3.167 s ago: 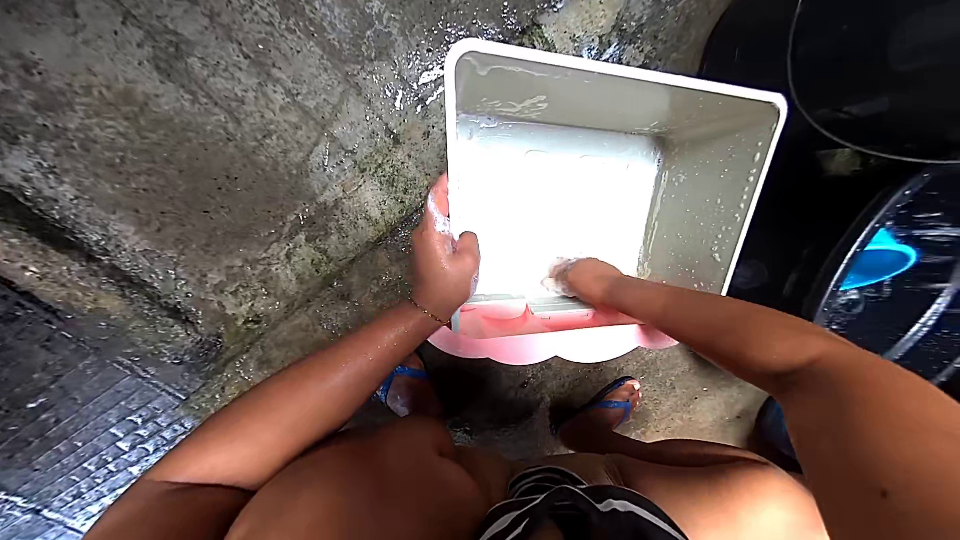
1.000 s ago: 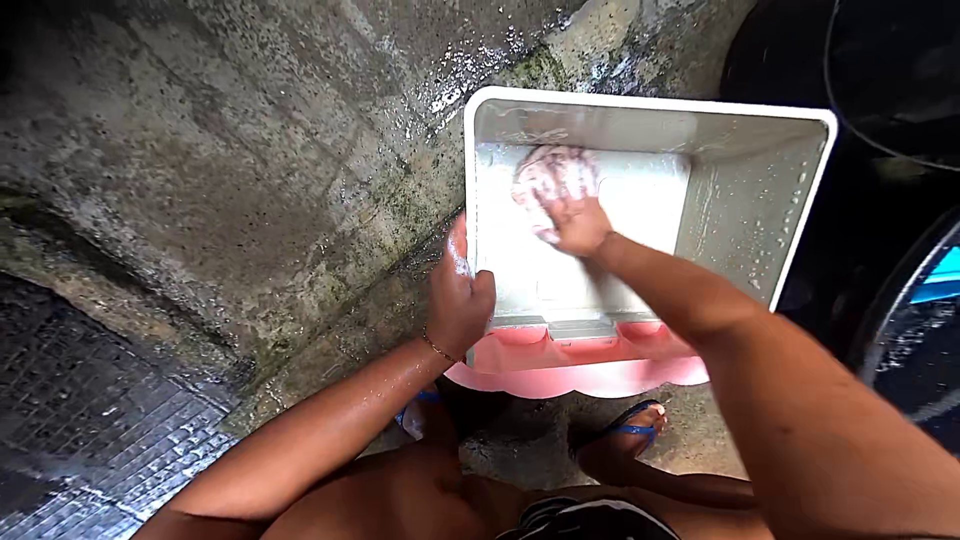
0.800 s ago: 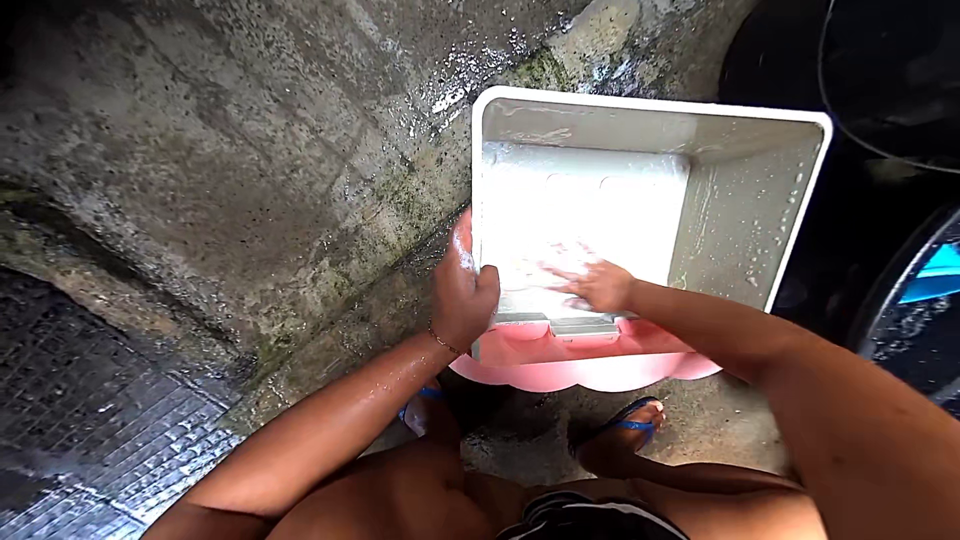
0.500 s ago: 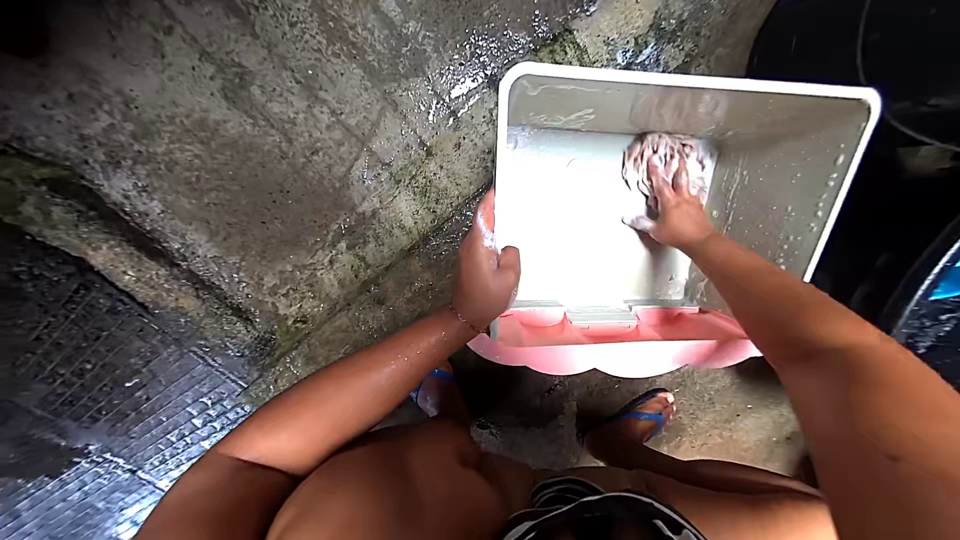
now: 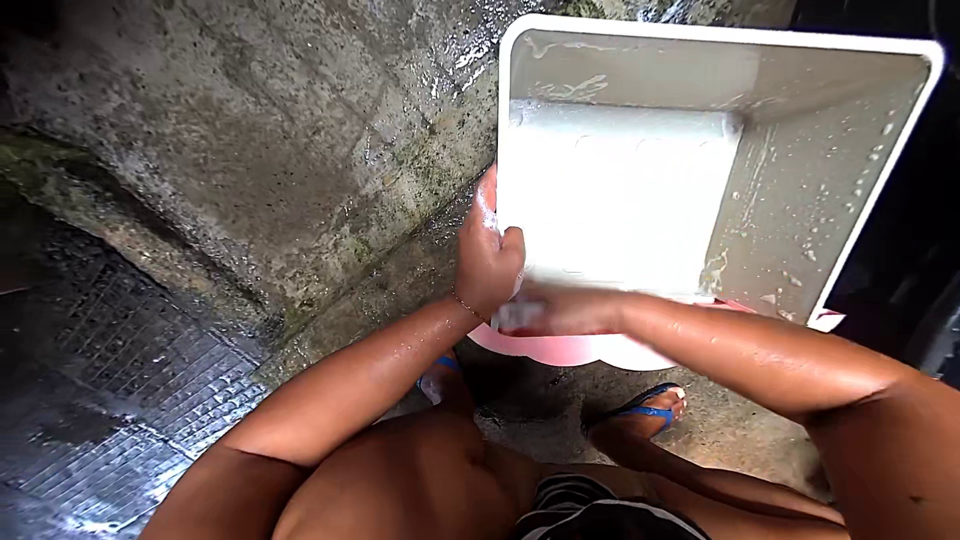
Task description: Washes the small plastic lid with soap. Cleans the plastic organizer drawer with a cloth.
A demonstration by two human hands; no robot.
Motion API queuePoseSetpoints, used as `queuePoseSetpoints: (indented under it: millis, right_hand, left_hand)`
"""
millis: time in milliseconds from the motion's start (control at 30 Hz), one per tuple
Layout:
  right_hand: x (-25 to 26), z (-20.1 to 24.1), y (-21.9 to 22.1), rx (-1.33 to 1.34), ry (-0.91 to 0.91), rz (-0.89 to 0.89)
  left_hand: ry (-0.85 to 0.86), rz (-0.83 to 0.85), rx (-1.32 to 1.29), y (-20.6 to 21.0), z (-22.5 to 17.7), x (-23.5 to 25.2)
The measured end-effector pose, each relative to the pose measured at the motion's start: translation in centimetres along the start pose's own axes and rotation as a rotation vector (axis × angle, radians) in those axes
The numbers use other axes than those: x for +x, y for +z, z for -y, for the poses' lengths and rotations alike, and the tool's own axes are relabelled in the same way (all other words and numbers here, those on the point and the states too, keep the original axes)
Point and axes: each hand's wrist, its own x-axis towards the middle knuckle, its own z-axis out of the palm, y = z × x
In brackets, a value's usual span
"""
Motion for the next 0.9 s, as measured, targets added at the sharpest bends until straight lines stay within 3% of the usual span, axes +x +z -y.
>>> queuePoseSetpoints:
  millis: [67,133,267,367,567,633,767,900]
  right_hand:
    - [-1.0,-1.1,0.3,-0.113,0.023,0.219]
    - [-3.1,-2.8,-1.1,-0.209,0.056,0.295]
    - [-6.7,-4.8,-3.9,-0.370,0.300,0.247]
    - [-6.7,-6.6,-3.9,-0.276,0.449,0.168]
    - [-4.9,-2.4,-1.2,-0.049,0.136,0.203]
    - [-5.8,-1.5,-1.4,-0.036,0.127,0.175]
    - [-10.8,-4.3,-2.8,-0.023,0.561,0.013]
    - [-14.1,-8.6,-4.3,-0.121,0.648,0.052]
  left_hand:
    - [-0.002,-0.020,0.002,-0.2,0.3,0.1]
    - [0.006,-0.033,0.007,-0.3,0.5,0.2]
    - [-0.001,-0.027,0.033,-0.4,0.5,0.0]
    - [-0.003,-0.025,0.029,-0.1,0.6,-0.1]
    - [0.012,-0.028,0.018,-0.1,0.5,0.0]
    - [-0.001,-0.019,0.029,-0.4,0.7,0.2]
    - [0.004,-0.006,0.025,-0.7,0.7,0.2]
    - [0.003,0.053,0.086,-0.2,0.3,0.0]
